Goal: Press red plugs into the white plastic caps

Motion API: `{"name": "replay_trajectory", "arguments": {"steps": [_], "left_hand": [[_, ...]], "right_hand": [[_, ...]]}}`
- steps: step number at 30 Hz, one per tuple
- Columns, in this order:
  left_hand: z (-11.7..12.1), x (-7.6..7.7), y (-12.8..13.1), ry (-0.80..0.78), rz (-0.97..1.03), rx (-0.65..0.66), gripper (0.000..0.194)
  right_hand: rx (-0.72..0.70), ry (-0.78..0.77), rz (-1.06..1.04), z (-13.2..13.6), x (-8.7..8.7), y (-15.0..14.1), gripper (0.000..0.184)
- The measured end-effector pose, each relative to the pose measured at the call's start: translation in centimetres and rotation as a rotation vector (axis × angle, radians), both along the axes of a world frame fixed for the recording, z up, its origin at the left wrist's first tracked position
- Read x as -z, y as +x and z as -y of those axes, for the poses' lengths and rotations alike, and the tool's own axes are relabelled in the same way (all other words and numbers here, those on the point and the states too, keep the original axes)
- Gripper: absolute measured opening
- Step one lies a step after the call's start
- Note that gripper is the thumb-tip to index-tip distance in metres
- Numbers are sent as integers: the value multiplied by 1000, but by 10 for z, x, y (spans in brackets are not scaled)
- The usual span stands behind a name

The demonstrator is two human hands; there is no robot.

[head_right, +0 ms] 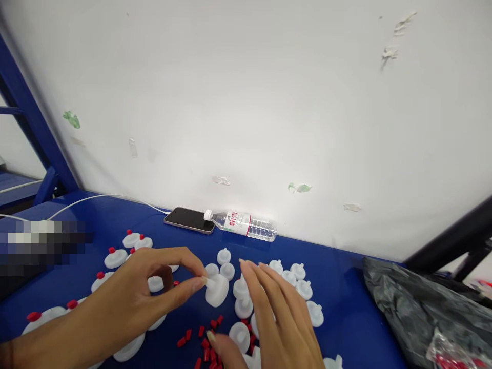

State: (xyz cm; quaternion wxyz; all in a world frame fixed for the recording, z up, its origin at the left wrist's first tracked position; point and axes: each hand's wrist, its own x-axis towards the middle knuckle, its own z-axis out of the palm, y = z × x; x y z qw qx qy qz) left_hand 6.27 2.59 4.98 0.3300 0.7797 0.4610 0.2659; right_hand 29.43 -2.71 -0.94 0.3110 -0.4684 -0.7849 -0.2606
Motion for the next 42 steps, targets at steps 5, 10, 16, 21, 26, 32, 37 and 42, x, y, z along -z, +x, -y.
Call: {"name": "replay_trajectory", "arguments": {"steps": [5, 10, 16, 21, 26, 32, 37, 42], "left_hand": [[3, 7, 10, 0, 128, 56, 9], [-13, 16, 1, 345, -105, 110, 17], [-33, 13, -15, 423, -675, 232, 19], [-42, 26, -24, 416, -753, 286, 13], [-47, 42, -30, 452, -766, 301, 14], [-47, 41, -25, 472, -723, 282, 16], [-38, 26, -15, 465, -598, 281, 13], [-17, 17, -5, 342, -166, 326, 16]], "right_hand": [[-126, -39, -77, -14, -7, -4, 37], [-69, -46, -115, -8, -1, 2, 35], [-74, 8, -16, -10, 5, 10, 36], [-87, 41, -33, -11, 10, 8, 38], [-102, 53, -9, -12, 12, 11, 37], [-75, 32, 33, -13, 9, 16, 37], [-67, 38, 141, -13, 6, 20, 39], [-114, 44, 224, -12, 7, 20, 36]]}}
